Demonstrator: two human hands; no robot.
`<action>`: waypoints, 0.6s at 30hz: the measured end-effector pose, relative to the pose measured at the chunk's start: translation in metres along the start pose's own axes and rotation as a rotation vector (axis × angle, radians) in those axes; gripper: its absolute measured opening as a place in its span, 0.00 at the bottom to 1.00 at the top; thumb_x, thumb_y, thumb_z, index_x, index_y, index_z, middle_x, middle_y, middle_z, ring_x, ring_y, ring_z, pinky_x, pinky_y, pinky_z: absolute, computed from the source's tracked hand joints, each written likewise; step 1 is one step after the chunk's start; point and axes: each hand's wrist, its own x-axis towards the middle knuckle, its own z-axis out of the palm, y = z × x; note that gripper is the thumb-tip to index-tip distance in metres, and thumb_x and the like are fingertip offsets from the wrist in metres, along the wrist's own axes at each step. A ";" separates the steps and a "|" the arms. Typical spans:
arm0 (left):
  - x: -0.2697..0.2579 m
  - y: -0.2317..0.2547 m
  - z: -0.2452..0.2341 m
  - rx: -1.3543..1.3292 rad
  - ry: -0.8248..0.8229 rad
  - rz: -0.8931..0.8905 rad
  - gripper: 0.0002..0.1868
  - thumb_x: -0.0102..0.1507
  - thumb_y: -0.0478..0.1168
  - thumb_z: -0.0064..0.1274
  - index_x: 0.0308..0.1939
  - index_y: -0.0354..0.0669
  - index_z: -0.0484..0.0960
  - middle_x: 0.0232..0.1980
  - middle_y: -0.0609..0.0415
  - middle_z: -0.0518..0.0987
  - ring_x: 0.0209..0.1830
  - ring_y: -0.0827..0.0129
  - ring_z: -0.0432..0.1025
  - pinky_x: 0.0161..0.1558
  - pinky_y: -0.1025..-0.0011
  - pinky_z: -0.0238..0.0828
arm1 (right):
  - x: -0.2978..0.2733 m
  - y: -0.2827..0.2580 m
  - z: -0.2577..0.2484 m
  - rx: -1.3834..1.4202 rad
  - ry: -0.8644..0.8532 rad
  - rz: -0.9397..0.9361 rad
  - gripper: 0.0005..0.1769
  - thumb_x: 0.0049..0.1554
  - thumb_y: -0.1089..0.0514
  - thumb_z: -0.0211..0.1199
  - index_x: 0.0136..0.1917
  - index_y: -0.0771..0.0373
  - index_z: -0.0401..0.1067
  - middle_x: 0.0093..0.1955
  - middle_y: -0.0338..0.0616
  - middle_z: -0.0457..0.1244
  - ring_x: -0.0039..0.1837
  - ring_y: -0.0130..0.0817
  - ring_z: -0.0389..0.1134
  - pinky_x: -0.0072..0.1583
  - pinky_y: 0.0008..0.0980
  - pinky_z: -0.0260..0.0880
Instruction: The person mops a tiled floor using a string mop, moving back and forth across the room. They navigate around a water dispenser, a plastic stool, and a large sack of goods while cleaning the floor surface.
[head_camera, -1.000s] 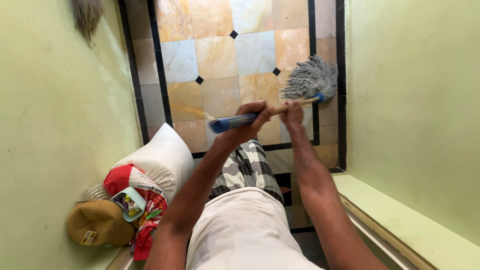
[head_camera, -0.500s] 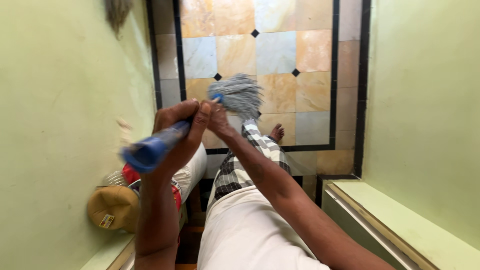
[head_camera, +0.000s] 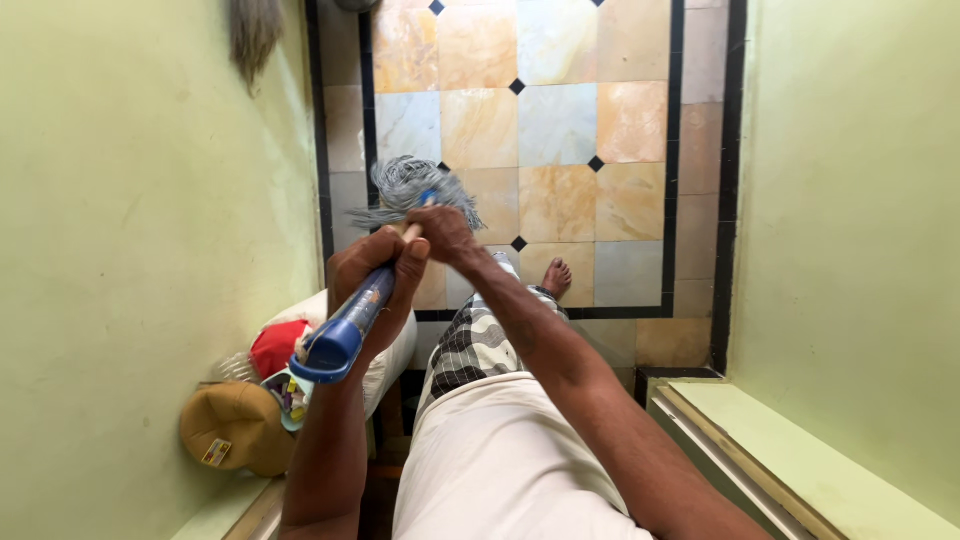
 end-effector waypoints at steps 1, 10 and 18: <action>0.003 -0.004 0.007 -0.026 -0.030 -0.001 0.20 0.73 0.46 0.53 0.28 0.42 0.71 0.24 0.56 0.70 0.20 0.71 0.64 0.25 0.71 0.63 | -0.003 0.012 -0.013 -0.020 0.020 0.010 0.05 0.61 0.54 0.64 0.44 0.55 0.76 0.39 0.41 0.71 0.35 0.27 0.70 0.38 0.29 0.76; 0.030 -0.058 0.107 -0.215 -0.291 0.234 0.18 0.74 0.48 0.50 0.30 0.47 0.75 0.23 0.58 0.73 0.17 0.76 0.67 0.19 0.73 0.67 | -0.069 0.118 -0.126 -0.255 0.309 0.298 0.03 0.54 0.54 0.71 0.41 0.52 0.79 0.36 0.42 0.71 0.37 0.36 0.73 0.42 0.35 0.76; 0.005 -0.092 0.172 -0.457 -0.397 0.134 0.18 0.74 0.40 0.52 0.30 0.39 0.74 0.23 0.55 0.66 0.19 0.73 0.60 0.24 0.72 0.59 | -0.169 0.178 -0.146 -0.382 0.309 0.602 0.11 0.59 0.53 0.63 0.40 0.60 0.77 0.38 0.50 0.70 0.39 0.49 0.72 0.44 0.48 0.74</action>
